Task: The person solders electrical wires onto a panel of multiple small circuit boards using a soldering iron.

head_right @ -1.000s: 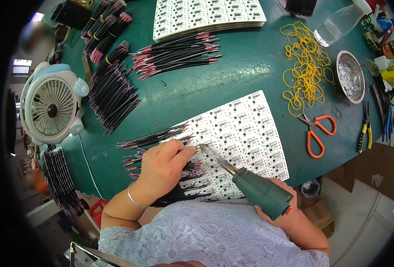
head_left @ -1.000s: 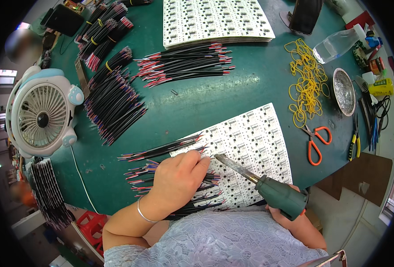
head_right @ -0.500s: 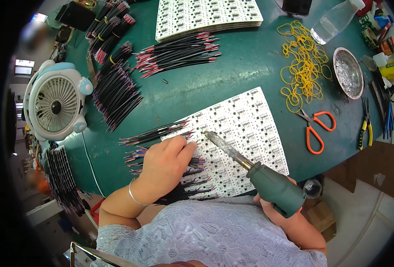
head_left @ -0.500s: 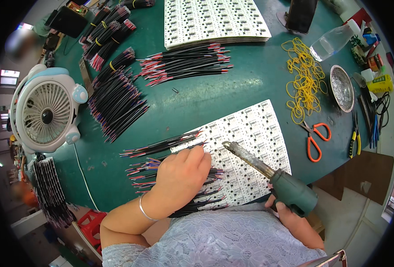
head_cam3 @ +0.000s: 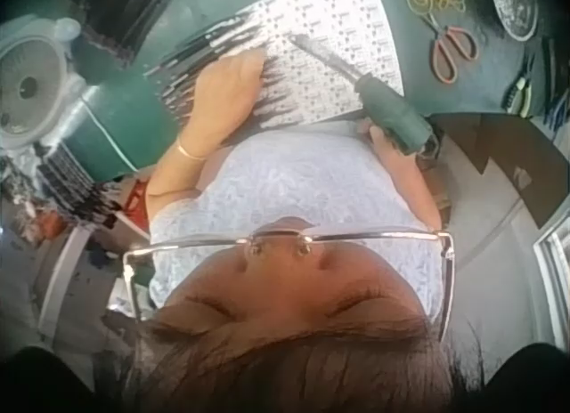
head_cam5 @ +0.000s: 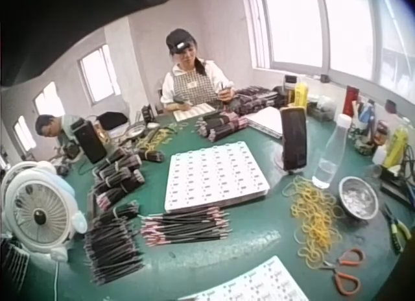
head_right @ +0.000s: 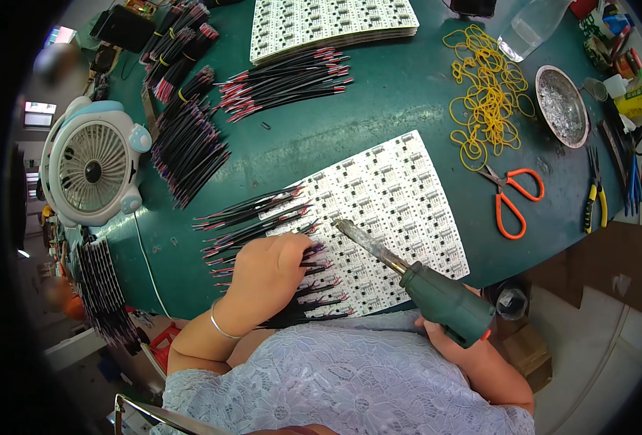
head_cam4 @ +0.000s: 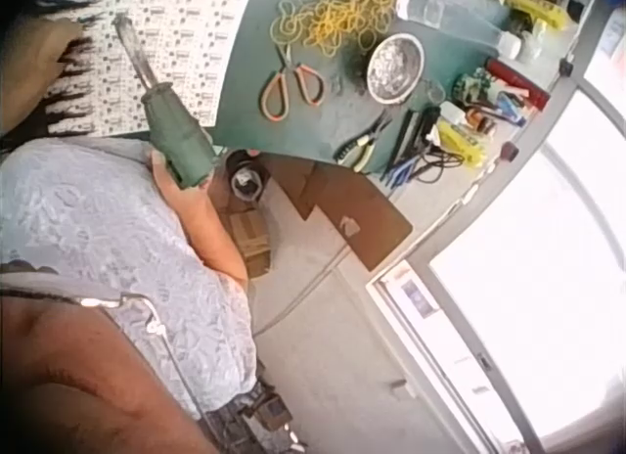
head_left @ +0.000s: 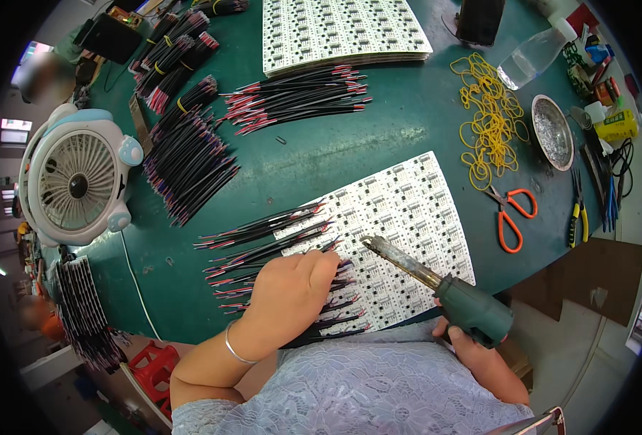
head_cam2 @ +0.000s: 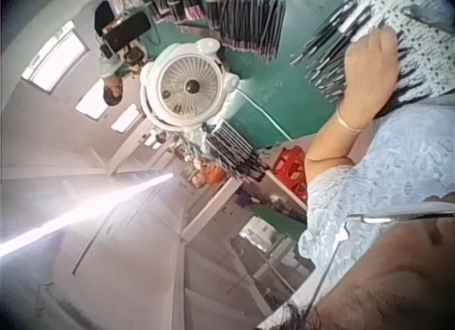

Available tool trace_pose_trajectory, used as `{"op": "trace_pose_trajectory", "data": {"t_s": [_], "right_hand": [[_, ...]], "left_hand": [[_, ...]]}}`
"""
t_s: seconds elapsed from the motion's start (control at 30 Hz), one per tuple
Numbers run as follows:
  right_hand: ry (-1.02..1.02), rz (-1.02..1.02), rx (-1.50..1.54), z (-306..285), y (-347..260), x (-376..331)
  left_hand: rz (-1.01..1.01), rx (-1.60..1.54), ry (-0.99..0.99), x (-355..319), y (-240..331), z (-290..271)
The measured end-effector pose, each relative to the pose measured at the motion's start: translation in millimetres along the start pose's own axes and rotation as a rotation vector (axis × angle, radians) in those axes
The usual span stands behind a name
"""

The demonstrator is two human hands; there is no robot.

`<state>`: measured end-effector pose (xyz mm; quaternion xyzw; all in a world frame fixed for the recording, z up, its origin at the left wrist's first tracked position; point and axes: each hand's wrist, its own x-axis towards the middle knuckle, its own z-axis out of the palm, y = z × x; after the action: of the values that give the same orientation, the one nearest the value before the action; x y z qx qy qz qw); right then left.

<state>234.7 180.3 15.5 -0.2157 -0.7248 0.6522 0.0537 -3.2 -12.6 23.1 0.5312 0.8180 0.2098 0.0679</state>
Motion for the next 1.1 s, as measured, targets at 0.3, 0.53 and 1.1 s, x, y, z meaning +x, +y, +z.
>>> {"op": "trace_pose_trajectory", "data": {"t_s": [0.3,0.53,1.1], "right_hand": [[-0.033,0.014,-0.092,-0.5,-1.7,0.8],[0.012,0.081,0.005,1.2,-6.1,2.4],[-0.001,0.063,-0.328,0.0,1.0,-0.3]], "left_hand": [[0.100,0.122,0.062,2.5,0.2,-0.6],[0.039,0.057,0.042,0.2,1.1,-1.2],[0.079,0.001,0.045,-1.7,-3.7,4.3]]}}
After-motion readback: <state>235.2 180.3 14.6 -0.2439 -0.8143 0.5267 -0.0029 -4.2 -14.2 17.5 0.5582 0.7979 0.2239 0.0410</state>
